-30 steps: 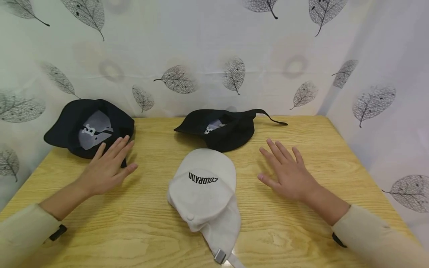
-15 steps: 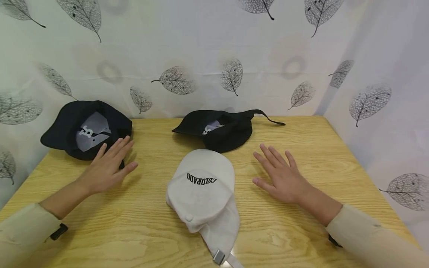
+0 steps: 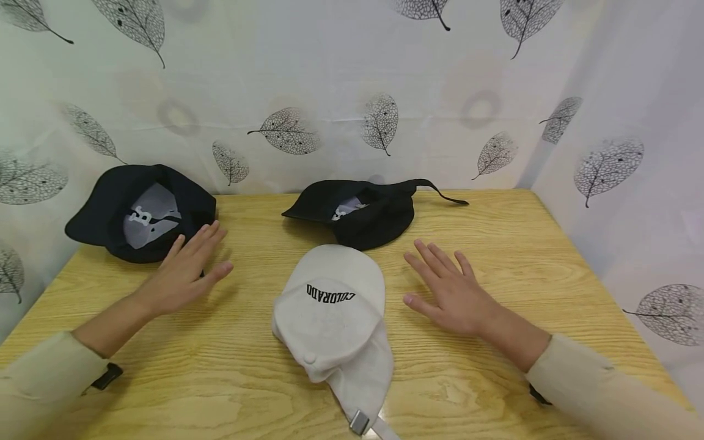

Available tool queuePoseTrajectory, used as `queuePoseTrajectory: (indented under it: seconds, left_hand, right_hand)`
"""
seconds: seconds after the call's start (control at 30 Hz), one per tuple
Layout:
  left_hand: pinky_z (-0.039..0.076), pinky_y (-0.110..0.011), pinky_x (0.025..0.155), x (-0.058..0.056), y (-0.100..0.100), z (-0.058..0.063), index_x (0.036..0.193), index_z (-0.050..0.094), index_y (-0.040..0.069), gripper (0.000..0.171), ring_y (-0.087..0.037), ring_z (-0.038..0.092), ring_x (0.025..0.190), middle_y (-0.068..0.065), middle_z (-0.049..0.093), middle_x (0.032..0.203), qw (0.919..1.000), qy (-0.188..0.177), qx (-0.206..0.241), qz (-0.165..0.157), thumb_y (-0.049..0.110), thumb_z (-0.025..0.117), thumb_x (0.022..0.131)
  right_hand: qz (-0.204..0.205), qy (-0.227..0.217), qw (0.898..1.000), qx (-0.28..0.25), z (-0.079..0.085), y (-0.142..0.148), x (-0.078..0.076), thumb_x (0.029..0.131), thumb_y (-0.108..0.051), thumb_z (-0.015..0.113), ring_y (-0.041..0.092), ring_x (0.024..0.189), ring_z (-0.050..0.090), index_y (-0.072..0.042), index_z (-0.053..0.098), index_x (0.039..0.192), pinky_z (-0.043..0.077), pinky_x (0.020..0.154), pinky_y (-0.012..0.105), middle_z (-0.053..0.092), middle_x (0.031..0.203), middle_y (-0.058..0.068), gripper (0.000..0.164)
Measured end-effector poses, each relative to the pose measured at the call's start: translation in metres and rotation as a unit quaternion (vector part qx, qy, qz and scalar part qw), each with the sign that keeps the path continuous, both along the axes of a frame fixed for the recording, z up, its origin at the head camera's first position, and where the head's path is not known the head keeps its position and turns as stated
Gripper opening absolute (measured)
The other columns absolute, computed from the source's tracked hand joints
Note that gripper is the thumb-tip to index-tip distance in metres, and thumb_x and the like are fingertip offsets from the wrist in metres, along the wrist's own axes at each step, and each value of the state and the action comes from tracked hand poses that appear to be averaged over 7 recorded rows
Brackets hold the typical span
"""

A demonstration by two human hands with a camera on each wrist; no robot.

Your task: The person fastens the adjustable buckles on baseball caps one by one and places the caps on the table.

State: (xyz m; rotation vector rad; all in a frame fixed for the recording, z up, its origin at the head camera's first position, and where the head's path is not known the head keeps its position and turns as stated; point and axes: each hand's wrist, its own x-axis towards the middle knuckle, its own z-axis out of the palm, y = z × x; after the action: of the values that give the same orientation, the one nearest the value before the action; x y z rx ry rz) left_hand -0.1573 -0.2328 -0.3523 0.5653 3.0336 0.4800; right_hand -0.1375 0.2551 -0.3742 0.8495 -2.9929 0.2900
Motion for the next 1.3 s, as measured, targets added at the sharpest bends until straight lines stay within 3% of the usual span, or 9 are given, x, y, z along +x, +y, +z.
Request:
queuePoseTrajectory:
  seconds: [0.23,0.53,0.73,0.87,1.07,1.3]
  left_hand:
    - [0.002,-0.064,0.119,0.000,0.009,-0.001,0.160,0.017,0.006,0.079,-0.036,0.007,0.155,-0.013,0.006,0.168,0.9999,0.002,-0.014,-0.007,0.057,0.038,0.102]
    - [0.001,-0.065,0.118,0.001,0.017,-0.005,0.158,0.023,0.005,0.077,-0.039,0.009,0.154,-0.017,0.013,0.167,0.9995,-0.019,0.011,-0.022,0.055,0.040,0.102]
    - [-0.001,-0.066,0.118,0.001,0.024,-0.007,0.159,0.022,0.006,0.074,-0.039,0.006,0.154,-0.016,0.013,0.167,0.9947,-0.060,0.066,-0.051,0.050,0.043,0.103]
    - [-0.001,-0.067,0.117,0.003,0.030,-0.008,0.159,0.021,0.008,0.072,-0.039,0.006,0.154,-0.016,0.011,0.167,0.9913,-0.068,0.083,-0.076,0.048,0.044,0.103]
    - [-0.003,-0.066,0.118,0.005,0.043,-0.008,0.159,0.020,0.007,0.067,-0.038,0.005,0.154,-0.015,0.010,0.167,0.9753,-0.111,0.164,-0.099,0.041,0.041,0.106]
    - [-0.001,-0.066,0.118,0.011,0.054,-0.013,0.159,0.022,0.010,0.068,-0.038,0.008,0.154,-0.012,0.013,0.167,0.9757,-0.065,0.137,-0.158,0.032,0.052,0.103]
  right_hand:
    - [0.006,-0.003,1.000,-0.004,0.001,-0.006,0.003,0.100,-0.050,0.050,0.040,0.152,0.016,-0.018,0.025,0.159,0.009,0.113,0.070,0.013,0.168,0.012,0.071]
    - [0.027,0.005,1.000,-0.007,0.002,-0.014,0.007,0.099,-0.049,0.053,0.041,0.151,0.018,-0.018,0.027,0.159,0.012,0.112,0.071,0.016,0.167,0.013,0.072]
    - [0.035,0.005,0.999,-0.012,0.002,-0.019,0.008,0.099,-0.050,0.053,0.040,0.151,0.018,-0.019,0.025,0.159,0.012,0.112,0.071,0.014,0.167,0.011,0.073]
    - [0.039,0.002,0.999,-0.013,0.002,-0.023,0.009,0.099,-0.051,0.052,0.039,0.152,0.017,-0.020,0.024,0.159,0.012,0.112,0.070,0.013,0.168,0.009,0.074]
    - [0.044,0.008,0.999,-0.011,0.003,-0.029,0.010,0.098,-0.052,0.052,0.038,0.152,0.018,-0.019,0.026,0.159,0.013,0.112,0.071,0.013,0.168,0.008,0.074]
    - [0.055,0.011,0.998,-0.010,0.003,-0.034,0.010,0.098,-0.052,0.052,0.039,0.152,0.017,-0.018,0.025,0.159,0.013,0.112,0.071,0.010,0.168,0.007,0.075]
